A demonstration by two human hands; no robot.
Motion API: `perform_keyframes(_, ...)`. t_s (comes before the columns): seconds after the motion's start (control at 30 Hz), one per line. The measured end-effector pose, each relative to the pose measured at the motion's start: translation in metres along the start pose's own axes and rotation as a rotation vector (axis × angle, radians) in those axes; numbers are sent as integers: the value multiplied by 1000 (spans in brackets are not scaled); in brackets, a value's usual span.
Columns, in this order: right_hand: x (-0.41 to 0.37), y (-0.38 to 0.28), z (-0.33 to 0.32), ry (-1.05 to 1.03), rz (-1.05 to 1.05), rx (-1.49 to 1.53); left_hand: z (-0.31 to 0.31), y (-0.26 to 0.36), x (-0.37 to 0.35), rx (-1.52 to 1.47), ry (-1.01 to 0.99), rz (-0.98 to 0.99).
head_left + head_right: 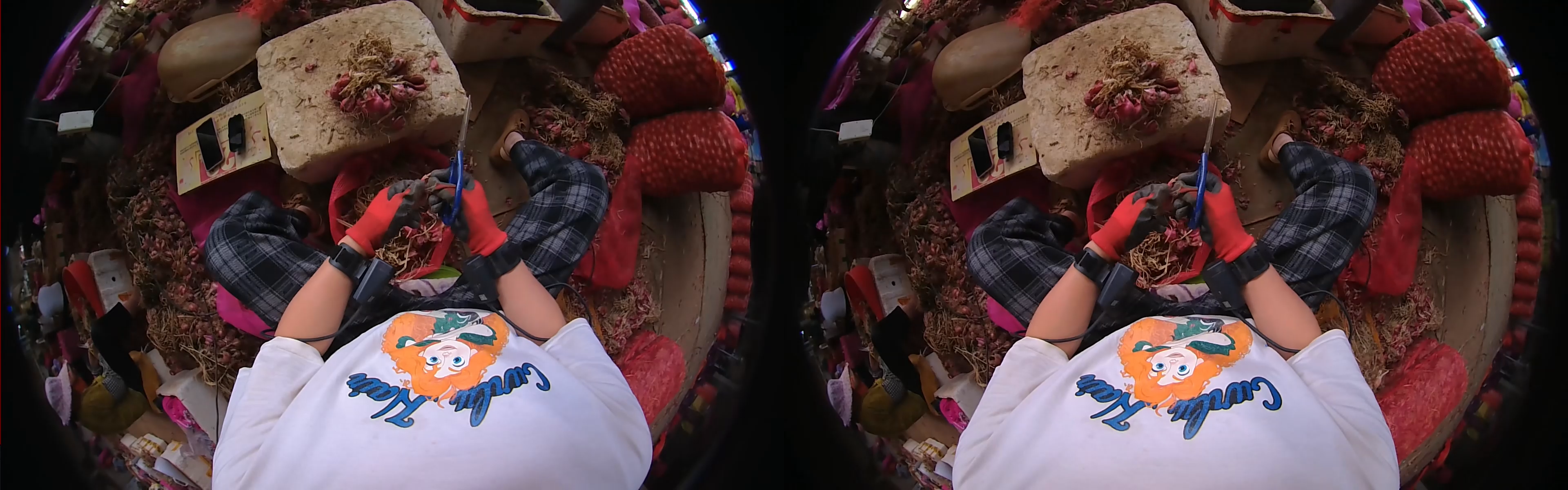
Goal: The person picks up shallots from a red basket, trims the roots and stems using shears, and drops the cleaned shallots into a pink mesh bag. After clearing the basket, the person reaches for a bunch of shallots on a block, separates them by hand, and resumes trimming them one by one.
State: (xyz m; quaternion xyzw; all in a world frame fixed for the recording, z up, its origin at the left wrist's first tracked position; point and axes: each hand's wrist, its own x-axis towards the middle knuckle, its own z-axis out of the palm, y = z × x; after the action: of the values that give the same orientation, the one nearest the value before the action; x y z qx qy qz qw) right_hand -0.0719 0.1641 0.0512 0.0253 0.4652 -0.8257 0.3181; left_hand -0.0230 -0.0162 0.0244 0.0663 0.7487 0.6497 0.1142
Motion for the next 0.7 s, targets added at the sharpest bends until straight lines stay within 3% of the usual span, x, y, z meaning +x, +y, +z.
perform_keyframes(0.1,4,-4,2,33,-69,-106,-4,3,-6,547,90,240)
perform_keyframes(0.2,4,-22,13,24,-98,-406,-11,-1,-10,464,11,279)
perform_keyframes(0.27,3,-27,11,-52,-51,-549,-13,6,-9,286,-69,186)
perform_keyframes(0.37,11,-6,-6,41,-91,-425,-6,2,-4,327,-69,216)
perform_keyframes(0.47,8,-5,-10,31,-28,-484,-6,12,-5,373,-81,96)
perform_keyframes(0.53,2,-4,-11,57,105,-193,-7,10,-7,448,-45,86)
perform_keyframes(0.6,1,1,-18,40,179,30,-4,-11,-13,613,51,219)
perform_keyframes(0.7,4,9,-30,-13,167,119,1,8,-11,472,90,189)
